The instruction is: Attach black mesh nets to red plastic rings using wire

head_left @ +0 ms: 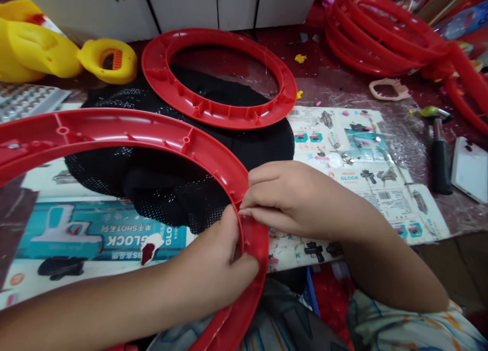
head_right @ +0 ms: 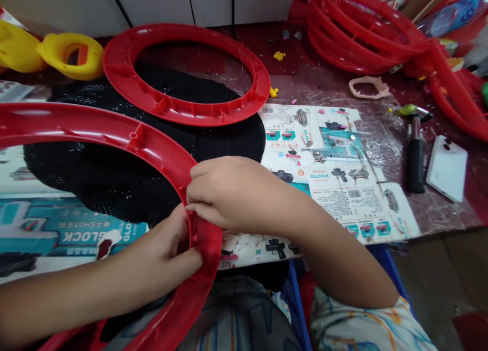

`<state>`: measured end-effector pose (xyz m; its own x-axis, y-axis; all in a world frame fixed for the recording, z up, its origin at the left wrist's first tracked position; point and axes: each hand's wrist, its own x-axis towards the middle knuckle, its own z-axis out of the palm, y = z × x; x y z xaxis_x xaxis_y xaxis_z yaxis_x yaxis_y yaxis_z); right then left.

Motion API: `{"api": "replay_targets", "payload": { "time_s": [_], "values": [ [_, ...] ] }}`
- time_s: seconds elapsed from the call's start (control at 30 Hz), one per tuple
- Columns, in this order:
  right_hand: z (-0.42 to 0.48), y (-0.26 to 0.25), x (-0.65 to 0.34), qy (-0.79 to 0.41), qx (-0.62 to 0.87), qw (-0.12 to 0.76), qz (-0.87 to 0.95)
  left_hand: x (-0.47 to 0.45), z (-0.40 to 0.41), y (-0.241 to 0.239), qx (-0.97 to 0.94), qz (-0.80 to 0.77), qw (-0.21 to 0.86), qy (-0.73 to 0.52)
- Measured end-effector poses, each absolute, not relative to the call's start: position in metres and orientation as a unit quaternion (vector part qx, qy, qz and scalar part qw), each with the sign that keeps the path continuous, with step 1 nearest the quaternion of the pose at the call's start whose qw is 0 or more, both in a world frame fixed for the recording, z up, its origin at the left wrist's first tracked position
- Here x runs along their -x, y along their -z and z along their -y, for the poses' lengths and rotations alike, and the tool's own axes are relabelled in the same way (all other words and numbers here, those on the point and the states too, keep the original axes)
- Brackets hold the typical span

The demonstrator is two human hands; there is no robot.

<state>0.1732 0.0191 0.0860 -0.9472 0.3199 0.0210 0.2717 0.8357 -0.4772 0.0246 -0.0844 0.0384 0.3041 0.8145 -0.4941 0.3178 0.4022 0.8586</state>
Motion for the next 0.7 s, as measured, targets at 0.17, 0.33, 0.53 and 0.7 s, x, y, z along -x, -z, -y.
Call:
{"api": "replay_targets", "payload": {
  "time_s": [0.17,0.33,0.53,0.7],
  "values": [
    [-0.0217,-0.0889,-0.1761,-0.242,0.102,0.044,0.964,-0.0244,0.0898,-0.036,-0.505,-0.509,0.654,-0.241],
    [-0.0208,-0.0894,-0.1791,-0.214,0.065,0.037,0.974,-0.024,0.0887,-0.0384,-0.514,-0.502,0.653,-0.24],
    [-0.0172,-0.0877,-0.1767,-0.175,0.09,0.01,0.98,-0.0251,0.0866,-0.0417,-0.521,-0.499,0.653,-0.232],
    [-0.0177,-0.092,-0.174,-0.196,0.117,-0.017,0.973,-0.0239,0.0884,-0.0413,-0.508,-0.508,0.663,-0.209]
  ]
}}
